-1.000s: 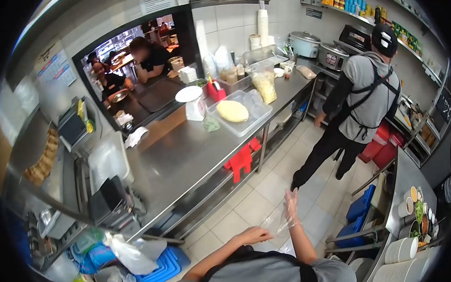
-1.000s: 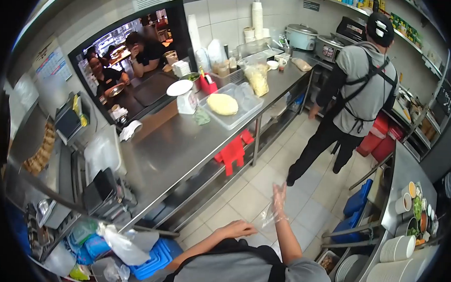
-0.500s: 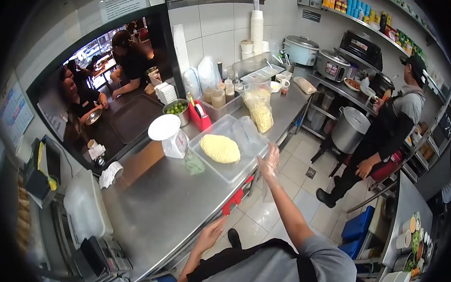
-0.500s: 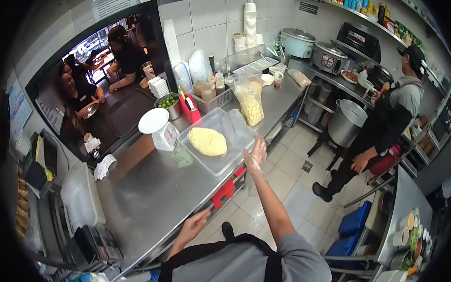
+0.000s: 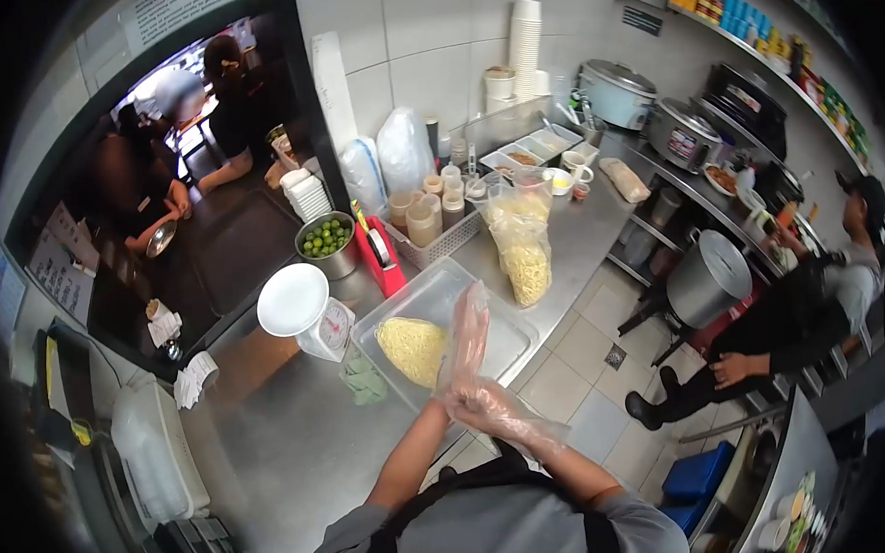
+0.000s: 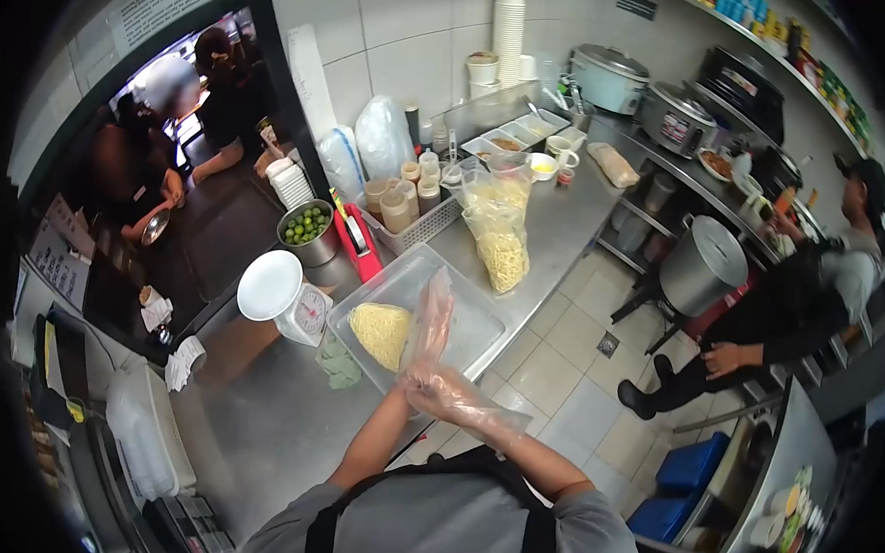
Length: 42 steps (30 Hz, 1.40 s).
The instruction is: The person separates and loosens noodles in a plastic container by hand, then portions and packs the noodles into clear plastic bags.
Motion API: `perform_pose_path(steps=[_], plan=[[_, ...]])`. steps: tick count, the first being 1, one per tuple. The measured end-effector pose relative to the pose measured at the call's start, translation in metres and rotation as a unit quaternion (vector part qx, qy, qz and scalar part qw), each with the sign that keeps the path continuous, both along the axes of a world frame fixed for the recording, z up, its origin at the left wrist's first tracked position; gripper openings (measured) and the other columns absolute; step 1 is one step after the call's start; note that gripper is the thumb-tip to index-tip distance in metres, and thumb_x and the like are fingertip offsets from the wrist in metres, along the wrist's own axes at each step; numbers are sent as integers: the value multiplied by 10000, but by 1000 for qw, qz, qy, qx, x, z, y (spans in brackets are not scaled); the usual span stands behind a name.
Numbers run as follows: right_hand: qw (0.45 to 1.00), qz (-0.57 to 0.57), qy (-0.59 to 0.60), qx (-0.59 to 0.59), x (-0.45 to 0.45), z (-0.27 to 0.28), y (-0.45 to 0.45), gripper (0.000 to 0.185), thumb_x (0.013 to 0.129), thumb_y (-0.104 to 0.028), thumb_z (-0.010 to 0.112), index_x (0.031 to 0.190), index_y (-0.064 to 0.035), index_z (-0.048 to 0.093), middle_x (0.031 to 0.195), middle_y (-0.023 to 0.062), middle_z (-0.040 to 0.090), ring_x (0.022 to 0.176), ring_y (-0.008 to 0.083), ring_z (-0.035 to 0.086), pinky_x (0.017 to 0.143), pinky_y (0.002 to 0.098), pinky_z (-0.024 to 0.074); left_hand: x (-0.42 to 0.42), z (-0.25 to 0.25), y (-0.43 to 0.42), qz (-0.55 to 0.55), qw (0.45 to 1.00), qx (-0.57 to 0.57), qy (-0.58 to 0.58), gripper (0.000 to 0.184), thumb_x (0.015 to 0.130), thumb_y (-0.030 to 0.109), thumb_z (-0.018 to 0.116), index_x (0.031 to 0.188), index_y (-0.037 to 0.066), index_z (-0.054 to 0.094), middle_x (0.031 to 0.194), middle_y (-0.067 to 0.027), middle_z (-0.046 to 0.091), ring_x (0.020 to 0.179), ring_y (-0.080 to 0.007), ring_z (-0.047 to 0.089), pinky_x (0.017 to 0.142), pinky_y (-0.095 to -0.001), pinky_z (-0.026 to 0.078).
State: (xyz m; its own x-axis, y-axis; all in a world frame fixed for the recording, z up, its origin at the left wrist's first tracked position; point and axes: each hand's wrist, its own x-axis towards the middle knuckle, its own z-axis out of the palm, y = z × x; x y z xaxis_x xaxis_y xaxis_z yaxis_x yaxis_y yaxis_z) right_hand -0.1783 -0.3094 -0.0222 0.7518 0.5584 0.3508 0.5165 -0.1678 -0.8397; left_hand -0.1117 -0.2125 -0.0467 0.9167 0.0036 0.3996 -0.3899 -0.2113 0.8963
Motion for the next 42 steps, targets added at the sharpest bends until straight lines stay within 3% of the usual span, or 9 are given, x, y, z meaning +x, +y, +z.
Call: perform_pose_path(steps=[2,5,9,15,20,23,25,37,42], plan=[[989,68,131,29,18,8,-13,305,770,-44,687,1046,-94,569,889,29,581,807,153,568,719,291,471,9,-15,19,45,996,73,-32,649,903,167,545,1433,24,200,1432,-138,316,1315,-218,305,1075,-351,248],[956,95,273,57,79,13,-48,450,793,-121,694,1200,-76,507,963,34,577,873,144,560,769,275,468,-14,2,58,73,992,-80,61,651,888,130,557,1427,17,209,1422,-135,326,1307,-209,315,1078,-343,245],[944,82,318,-44,184,-106,-32,567,828,-277,674,1274,-17,439,1117,93,559,1014,162,549,853,286,461,-35,-26,76,152,939,-275,142,641,852,83,597,1395,-2,267,1355,-122,395,1247,-199,384,1041,-329,305],[776,278,566,-27,190,-112,36,793,792,-498,657,1370,-40,362,1249,106,521,1138,224,508,946,362,427,-3,-22,55,222,904,-314,189,460,832,56,626,1248,-26,448,1155,-97,559,1043,-165,554,878,-287,469],[776,380,503,28,201,-123,28,794,788,-328,710,1373,14,295,1300,134,467,1190,199,469,1009,321,379,-14,-74,71,118,871,-415,236,464,823,75,651,1233,-15,454,1091,-96,592,987,-171,587,839,-291,501],[903,312,295,15,186,-109,29,1036,672,-208,813,1430,-29,129,1363,126,398,1237,233,423,1049,359,346,-25,-50,63,216,954,-73,193,763,728,217,762,1323,-11,343,1229,-128,507,1140,-220,499,976,-341,415],[869,372,324,39,181,-99,23,1285,560,-108,872,1429,-79,-74,1388,131,355,1264,242,384,1057,393,332,-26,-39,64,227,954,25,195,952,645,328,816,1363,-9,290,1310,-158,431,1224,-255,423,1041,-359,342],[836,299,459,-34,159,-83,26,856,571,-116,850,1293,-13,401,1192,76,542,1035,190,563,898,338,484,-28,-60,66,278,938,-70,193,802,651,269,797,1310,10,420,1164,-131,565,1063,-195,550,920,-327,432],[913,263,296,93,148,-79,30,781,588,-166,839,1249,-44,443,1175,79,534,1090,212,525,914,356,457,-35,-30,76,196,963,-102,152,751,670,197,783,1306,24,423,1225,-113,529,1118,-162,502,964,-315,404]])
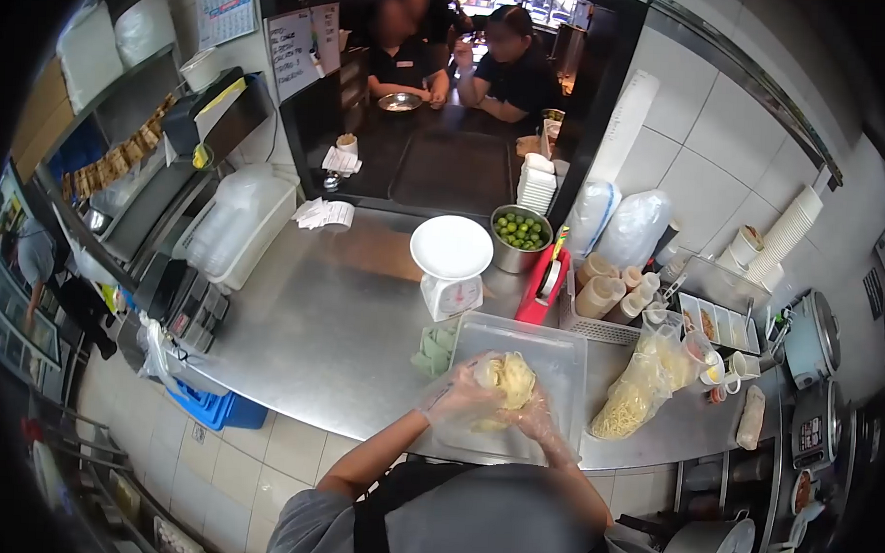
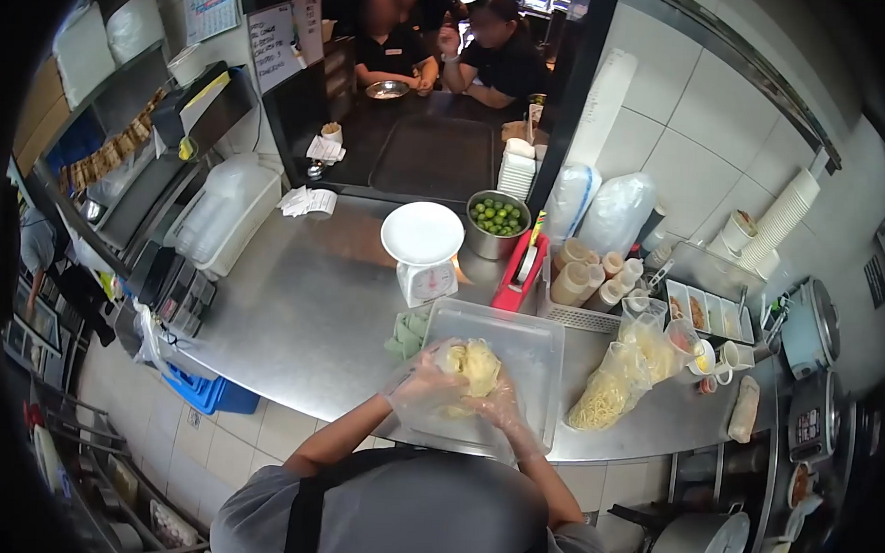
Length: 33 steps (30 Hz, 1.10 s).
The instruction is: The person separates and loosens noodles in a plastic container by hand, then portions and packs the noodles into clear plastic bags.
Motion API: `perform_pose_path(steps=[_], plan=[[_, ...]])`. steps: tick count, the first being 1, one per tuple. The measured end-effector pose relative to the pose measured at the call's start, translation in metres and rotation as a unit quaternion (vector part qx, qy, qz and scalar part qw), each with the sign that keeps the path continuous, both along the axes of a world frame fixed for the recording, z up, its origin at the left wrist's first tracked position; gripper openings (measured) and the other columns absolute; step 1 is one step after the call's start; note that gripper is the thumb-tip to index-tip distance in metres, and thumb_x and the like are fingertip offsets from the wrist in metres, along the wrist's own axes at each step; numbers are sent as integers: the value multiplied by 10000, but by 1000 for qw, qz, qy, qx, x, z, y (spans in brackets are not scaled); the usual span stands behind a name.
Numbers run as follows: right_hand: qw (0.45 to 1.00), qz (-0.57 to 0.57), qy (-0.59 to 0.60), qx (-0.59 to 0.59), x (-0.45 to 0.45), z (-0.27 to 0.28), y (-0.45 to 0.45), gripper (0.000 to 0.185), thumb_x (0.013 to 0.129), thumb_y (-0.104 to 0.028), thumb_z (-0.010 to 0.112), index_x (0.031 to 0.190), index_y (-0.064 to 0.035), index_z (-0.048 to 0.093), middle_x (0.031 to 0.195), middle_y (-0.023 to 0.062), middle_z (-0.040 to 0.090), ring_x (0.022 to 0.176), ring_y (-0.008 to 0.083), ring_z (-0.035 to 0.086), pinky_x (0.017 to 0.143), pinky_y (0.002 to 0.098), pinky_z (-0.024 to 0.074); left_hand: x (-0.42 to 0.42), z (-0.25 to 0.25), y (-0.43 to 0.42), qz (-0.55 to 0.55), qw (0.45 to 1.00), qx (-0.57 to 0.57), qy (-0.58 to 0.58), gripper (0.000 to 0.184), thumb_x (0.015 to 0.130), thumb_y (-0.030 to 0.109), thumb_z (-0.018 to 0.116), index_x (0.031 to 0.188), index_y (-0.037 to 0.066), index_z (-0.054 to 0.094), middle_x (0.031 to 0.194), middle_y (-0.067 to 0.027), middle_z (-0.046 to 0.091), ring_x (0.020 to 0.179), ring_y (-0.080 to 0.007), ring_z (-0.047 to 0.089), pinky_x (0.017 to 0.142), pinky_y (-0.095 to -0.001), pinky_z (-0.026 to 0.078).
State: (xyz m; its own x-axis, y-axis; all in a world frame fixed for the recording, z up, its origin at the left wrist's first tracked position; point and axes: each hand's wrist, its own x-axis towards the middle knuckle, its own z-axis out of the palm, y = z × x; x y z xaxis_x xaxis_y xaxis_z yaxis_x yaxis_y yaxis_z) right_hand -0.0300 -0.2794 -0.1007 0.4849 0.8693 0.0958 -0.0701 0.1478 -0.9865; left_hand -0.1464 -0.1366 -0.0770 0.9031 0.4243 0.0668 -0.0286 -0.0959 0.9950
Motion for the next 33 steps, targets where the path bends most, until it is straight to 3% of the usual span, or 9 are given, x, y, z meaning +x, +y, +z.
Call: perform_pose_path(steps=[4,8,11,15,18,24,26,29,33], plan=[[825,-137,-543,-81,1,34,-2,792,488,-251,864,1171,-85,500,1131,125,543,1018,279,549,855,402,466,-13,-10,-1,-25,988,137,-61,815,676,181,778,1358,31,357,1347,-122,422,1232,-172,399,1042,-330,327],[785,-66,-615,-1,4,-19,0,539,648,-288,726,1132,-116,563,1146,147,536,1035,307,528,903,473,408,-45,-27,-10,-79,996,38,-14,813,721,168,735,1394,46,295,1413,-120,351,1305,-230,339,1083,-345,276],[671,-47,-738,-57,-10,-67,-6,534,773,-298,561,1280,-151,478,1238,130,502,1192,296,449,1028,456,325,-44,-23,-16,-117,972,190,67,829,667,80,765,1362,32,314,1343,-117,420,1237,-203,407,1037,-341,345],[854,114,-508,19,24,7,-23,640,839,-291,565,1397,-93,320,1350,151,380,1299,303,315,1081,438,243,-39,-44,-18,-113,987,103,50,873,628,105,796,1354,20,318,1321,-121,438,1214,-219,429,1025,-348,359],[848,-30,-529,-14,109,175,-55,833,806,-134,664,1448,-50,140,1491,151,191,1368,257,215,1102,356,217,-37,-56,-25,-113,992,10,48,907,599,125,820,1348,12,321,1303,-125,453,1197,-231,446,1015,-353,369],[695,-303,-598,260,151,568,-158,559,879,-257,566,1327,-20,331,1008,95,594,839,179,590,702,317,507,-12,-139,-2,-44,999,22,10,899,580,76,833,1323,-15,335,1228,-128,513,1109,-231,520,940,-337,443],[719,-343,-525,300,119,617,-163,815,813,-148,670,1435,-115,145,1080,92,580,760,136,597,615,252,484,-15,-118,-12,-27,998,-50,19,883,571,102,844,1305,-18,368,1229,-133,514,1128,-239,507,950,-345,435],[780,-395,-419,245,106,598,-144,499,857,-97,607,1310,-40,405,909,72,617,719,111,563,601,237,454,-22,-77,-16,-87,974,-208,14,742,674,103,776,1289,-13,375,1213,-123,525,1112,-223,514,947,-332,429],[794,-158,-554,-191,137,442,-111,402,855,-370,611,1063,-26,588,849,55,637,777,133,610,703,279,501,-23,-62,-16,-58,970,-232,-49,573,776,86,690,1263,1,400,1112,-81,557,996,-159,545,861,-284,452]])
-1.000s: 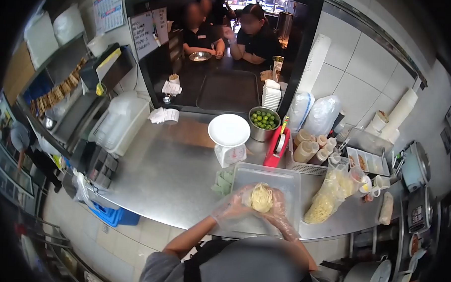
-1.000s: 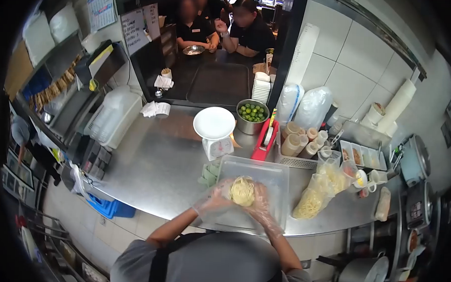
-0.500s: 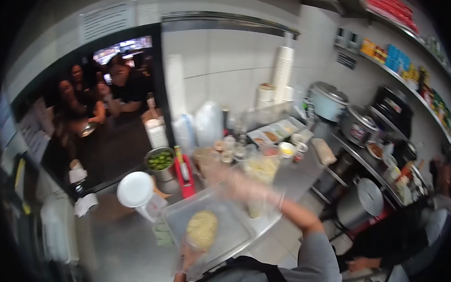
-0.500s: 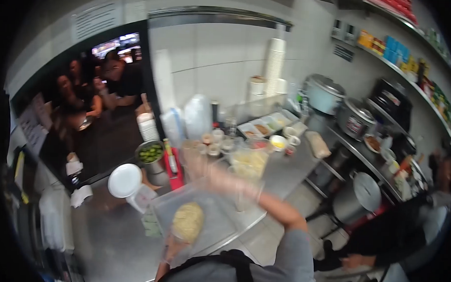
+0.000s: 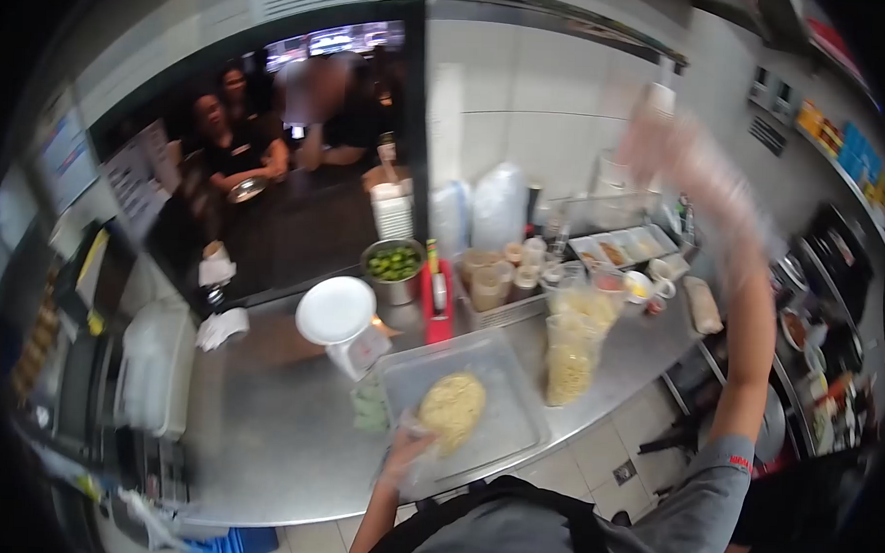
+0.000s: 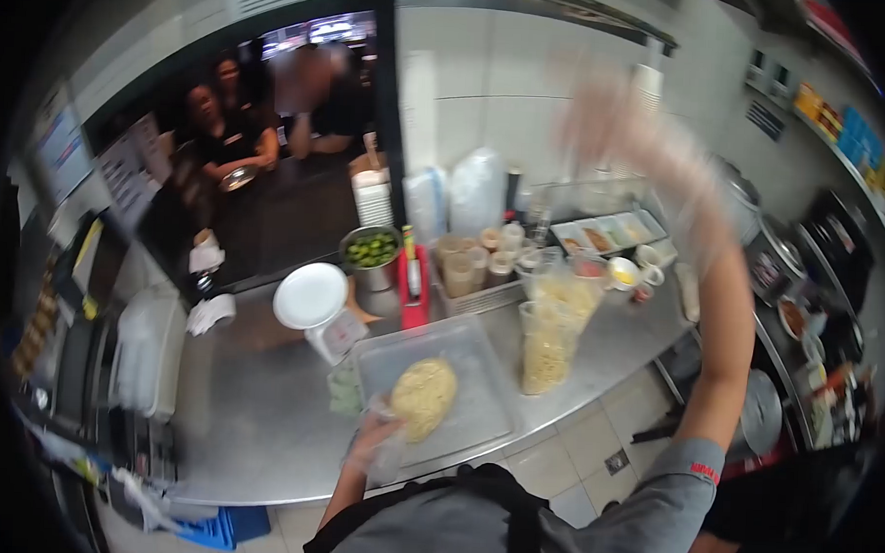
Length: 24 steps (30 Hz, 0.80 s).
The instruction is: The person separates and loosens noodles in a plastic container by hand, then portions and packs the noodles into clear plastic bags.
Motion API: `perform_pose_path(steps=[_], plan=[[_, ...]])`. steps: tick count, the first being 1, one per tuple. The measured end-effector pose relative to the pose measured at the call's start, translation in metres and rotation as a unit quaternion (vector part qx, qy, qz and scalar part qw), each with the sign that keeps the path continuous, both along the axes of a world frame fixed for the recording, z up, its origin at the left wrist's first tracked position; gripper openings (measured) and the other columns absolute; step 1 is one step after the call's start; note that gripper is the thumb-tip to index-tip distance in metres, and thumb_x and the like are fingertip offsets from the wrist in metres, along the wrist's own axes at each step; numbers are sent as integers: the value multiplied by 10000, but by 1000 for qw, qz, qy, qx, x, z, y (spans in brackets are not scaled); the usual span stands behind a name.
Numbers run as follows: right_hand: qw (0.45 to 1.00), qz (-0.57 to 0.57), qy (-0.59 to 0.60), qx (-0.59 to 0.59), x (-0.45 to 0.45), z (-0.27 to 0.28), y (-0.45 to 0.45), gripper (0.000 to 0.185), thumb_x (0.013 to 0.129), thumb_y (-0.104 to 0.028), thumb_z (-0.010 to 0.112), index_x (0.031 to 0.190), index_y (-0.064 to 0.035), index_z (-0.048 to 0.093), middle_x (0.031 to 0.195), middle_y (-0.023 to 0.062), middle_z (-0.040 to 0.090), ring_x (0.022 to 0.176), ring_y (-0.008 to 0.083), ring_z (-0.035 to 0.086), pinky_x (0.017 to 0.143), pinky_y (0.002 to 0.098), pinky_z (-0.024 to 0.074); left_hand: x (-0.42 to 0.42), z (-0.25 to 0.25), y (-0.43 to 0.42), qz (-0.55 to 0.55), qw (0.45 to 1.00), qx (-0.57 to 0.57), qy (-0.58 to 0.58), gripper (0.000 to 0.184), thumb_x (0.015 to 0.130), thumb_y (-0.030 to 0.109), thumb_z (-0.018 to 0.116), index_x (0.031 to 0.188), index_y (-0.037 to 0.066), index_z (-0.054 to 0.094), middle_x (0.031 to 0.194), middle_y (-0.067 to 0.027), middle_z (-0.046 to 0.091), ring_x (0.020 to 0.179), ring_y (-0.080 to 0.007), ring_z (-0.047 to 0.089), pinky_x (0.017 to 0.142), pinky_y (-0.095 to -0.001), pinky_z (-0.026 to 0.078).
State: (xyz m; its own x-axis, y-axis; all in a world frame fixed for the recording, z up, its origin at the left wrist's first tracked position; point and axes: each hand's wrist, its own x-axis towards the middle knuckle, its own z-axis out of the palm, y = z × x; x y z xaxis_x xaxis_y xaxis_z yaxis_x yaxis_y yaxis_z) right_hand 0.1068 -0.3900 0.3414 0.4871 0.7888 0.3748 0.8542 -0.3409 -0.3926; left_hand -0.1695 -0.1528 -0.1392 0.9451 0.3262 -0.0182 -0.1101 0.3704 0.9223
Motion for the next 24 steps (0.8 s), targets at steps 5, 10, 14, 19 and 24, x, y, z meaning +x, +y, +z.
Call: perform_pose_path(steps=[5,10,14,19,24], plan=[[705,263,642,-146,18,-367,9,843,790,-568,612,1367,-26,322,1254,151,510,941,275,621,850,388,499,26,-52,24,-13,996,-1,85,512,795,141,699,1225,11,453,1066,-45,567,907,-113,544,771,-256,460],[617,75,769,-148,-73,-451,45,886,822,-517,604,1440,-129,102,1361,133,390,1185,296,476,905,442,470,42,-60,30,-94,975,-66,188,579,777,177,728,1246,-7,441,1120,-51,566,957,-115,544,776,-268,474],[621,115,775,11,-111,-448,45,899,826,-408,651,1446,-148,55,1387,110,342,1238,282,412,947,455,437,29,4,-31,-39,986,127,102,756,731,197,768,1325,-10,349,1225,-88,519,1090,-166,515,886,-306,458],[709,165,679,90,-97,-445,45,945,813,-366,673,1455,-113,28,1424,114,290,1291,279,335,964,437,423,24,4,-40,22,934,356,3,895,688,187,795,1383,26,254,1295,-109,462,1188,-206,459,964,-338,420],[785,179,593,-22,-74,-450,48,934,803,-514,627,1438,-21,151,1392,167,350,1278,267,355,1005,381,374,11,0,-10,-117,977,87,158,465,850,180,641,1247,-11,491,1151,-69,577,1065,-150,541,914,-301,426]])
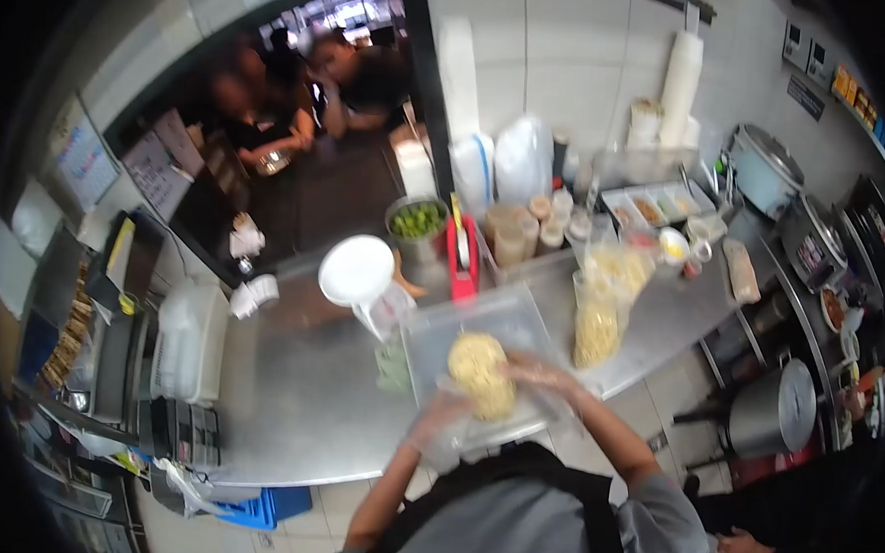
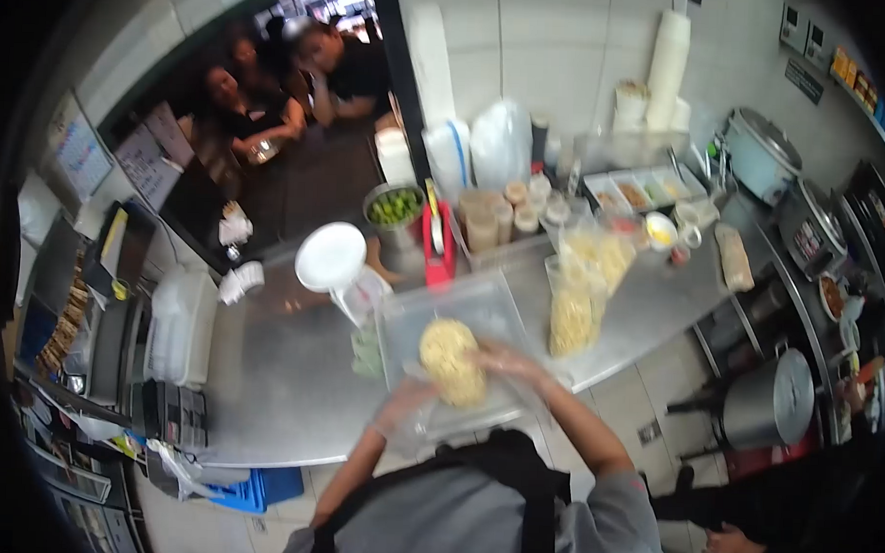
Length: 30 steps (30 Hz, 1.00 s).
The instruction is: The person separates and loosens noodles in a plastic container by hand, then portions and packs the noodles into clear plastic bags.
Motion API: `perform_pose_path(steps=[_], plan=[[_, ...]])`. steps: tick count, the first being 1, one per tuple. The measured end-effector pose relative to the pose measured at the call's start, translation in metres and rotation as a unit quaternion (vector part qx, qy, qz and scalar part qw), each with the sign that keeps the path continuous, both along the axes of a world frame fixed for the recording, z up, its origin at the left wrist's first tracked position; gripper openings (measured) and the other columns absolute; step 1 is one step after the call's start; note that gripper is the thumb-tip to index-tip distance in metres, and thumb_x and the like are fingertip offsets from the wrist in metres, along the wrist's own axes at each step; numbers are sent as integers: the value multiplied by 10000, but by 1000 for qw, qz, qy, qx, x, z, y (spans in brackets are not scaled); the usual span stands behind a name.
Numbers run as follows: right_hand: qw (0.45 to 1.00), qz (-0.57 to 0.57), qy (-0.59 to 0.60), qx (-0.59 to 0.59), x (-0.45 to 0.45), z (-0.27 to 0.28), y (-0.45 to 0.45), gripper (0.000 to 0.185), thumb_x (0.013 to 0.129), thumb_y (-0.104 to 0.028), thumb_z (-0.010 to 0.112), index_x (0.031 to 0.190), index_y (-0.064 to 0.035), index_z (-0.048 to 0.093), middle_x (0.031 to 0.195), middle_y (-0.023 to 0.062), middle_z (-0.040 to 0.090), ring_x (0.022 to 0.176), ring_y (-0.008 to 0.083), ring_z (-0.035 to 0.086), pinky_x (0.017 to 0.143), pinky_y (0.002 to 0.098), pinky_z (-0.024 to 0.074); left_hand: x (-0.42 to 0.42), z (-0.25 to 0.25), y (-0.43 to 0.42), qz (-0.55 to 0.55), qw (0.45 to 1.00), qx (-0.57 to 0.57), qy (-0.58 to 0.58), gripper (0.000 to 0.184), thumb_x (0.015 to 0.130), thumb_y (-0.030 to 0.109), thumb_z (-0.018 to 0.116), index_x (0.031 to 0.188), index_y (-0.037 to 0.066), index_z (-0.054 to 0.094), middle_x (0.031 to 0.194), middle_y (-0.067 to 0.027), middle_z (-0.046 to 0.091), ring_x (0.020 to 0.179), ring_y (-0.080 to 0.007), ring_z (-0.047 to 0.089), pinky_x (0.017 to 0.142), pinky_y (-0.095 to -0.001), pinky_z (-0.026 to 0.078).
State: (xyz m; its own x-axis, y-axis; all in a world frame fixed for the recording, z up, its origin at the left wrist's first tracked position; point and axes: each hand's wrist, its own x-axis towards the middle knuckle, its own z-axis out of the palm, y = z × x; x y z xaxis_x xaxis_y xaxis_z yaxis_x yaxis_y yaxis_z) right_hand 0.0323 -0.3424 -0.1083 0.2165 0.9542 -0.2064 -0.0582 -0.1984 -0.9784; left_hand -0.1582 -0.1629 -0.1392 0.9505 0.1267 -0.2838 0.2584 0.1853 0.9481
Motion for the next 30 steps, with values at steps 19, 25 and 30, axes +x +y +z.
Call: perform_pose_path(steps=[19,25,30], plan=[[998,-8,-22,62,-7,16,39,1004,586,-141,840,1410,-63,273,1352,102,421,1261,201,382,1066,335,292,19,5,-15,140,979,144,-31,607,695,78,778,1217,-20,484,1125,-117,592,977,-188,602,852,-316,494],[996,-62,14,60,-15,48,37,909,534,-123,868,1327,-45,430,1238,70,539,1155,177,494,996,312,382,18,-16,-1,195,970,-26,-146,532,670,12,768,1146,-8,530,1031,-113,633,968,-210,613,823,-297,517],[993,-75,18,91,-19,44,36,911,514,-99,879,1311,-48,441,1227,64,543,1156,165,488,997,316,385,15,4,16,143,973,131,-127,703,627,132,819,1215,-1,458,1114,-108,599,950,-196,614,820,-311,507]])
